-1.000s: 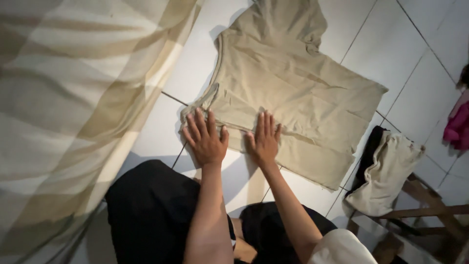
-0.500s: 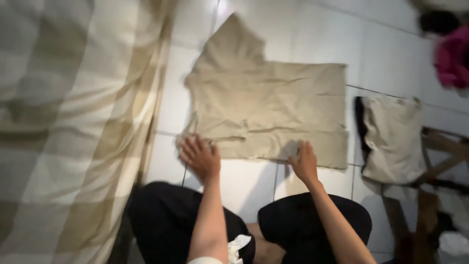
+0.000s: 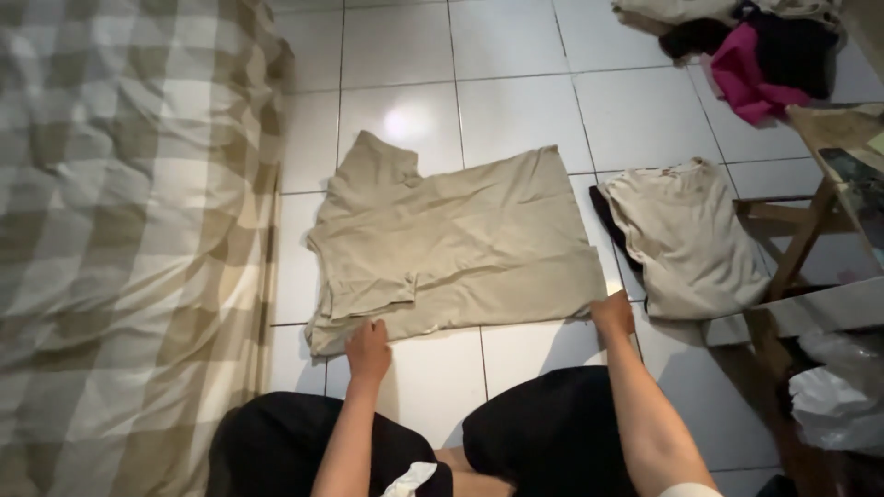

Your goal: The person folds a beige t-shirt and a black t-shirt on a tiled floor. They smooth each shirt, fold the sides inward, fold the bottom up, and then fold the top down to create neat rectangles. The folded shirts are placed on a nearby stack.

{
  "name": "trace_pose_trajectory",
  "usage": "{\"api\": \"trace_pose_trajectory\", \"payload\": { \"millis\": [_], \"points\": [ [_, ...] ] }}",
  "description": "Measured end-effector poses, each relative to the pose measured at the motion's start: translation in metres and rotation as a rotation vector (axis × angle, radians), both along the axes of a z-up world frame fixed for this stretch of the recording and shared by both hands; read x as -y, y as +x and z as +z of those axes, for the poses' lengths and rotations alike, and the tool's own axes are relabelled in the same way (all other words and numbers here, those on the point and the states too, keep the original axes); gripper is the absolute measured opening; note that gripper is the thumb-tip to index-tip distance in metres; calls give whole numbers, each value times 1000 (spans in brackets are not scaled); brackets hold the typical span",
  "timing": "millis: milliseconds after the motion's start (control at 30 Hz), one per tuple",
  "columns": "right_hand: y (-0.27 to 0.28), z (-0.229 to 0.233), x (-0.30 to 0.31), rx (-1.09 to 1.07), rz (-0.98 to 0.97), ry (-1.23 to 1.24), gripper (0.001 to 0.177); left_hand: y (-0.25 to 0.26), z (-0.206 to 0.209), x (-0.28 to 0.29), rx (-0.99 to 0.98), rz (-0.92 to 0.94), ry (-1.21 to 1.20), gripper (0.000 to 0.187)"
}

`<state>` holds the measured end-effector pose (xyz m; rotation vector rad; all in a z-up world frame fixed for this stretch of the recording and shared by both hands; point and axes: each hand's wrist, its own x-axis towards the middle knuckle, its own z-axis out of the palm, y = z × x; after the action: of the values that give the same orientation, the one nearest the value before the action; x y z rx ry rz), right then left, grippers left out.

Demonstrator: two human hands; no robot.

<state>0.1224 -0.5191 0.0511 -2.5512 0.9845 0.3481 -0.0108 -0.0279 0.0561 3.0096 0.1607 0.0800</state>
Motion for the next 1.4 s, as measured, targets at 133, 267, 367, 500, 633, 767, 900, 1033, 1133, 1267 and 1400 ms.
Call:
{"api": "trace_pose_trajectory", "payload": {
  "millis": [133,267,367,500,633,767,900,1033,1133,1267,1400],
  "points": [
    [9,-27,29,-89,119,45,45,11,-16,-14,-33,8,88,10],
    [4,-44,61,-254,309,25,37,16,-37,-27,-253,-120,228,10],
    [-14,-64,89,-575,438,118,30,8,-27,-22,-575,-114,274,20],
    [-22,-67,103,-894,615,215,33,2,-3,-28,-1053,-122,135,45],
    [7,-34,96,-610,684,-18,61,48,-30,-44,-1147,-48,-138,54],
    [58,-8,53,51,510,-23,37,110,-25,-34,-471,-37,-244,58],
    [143,-61,48,367,469,173,37,173,-18,-51,-180,67,-301,54],
    [188,-73,26,328,522,178,49,214,-37,-111,-185,183,-350,46],
    [215,-92,11,445,555,170,57,233,-49,-141,-14,252,-274,40],
    [235,-74,-18,628,620,9,63,263,-69,-148,240,202,-351,62],
    [250,-89,-2,200,471,45,31,281,-48,-130,28,371,-407,79]
  ]
}}
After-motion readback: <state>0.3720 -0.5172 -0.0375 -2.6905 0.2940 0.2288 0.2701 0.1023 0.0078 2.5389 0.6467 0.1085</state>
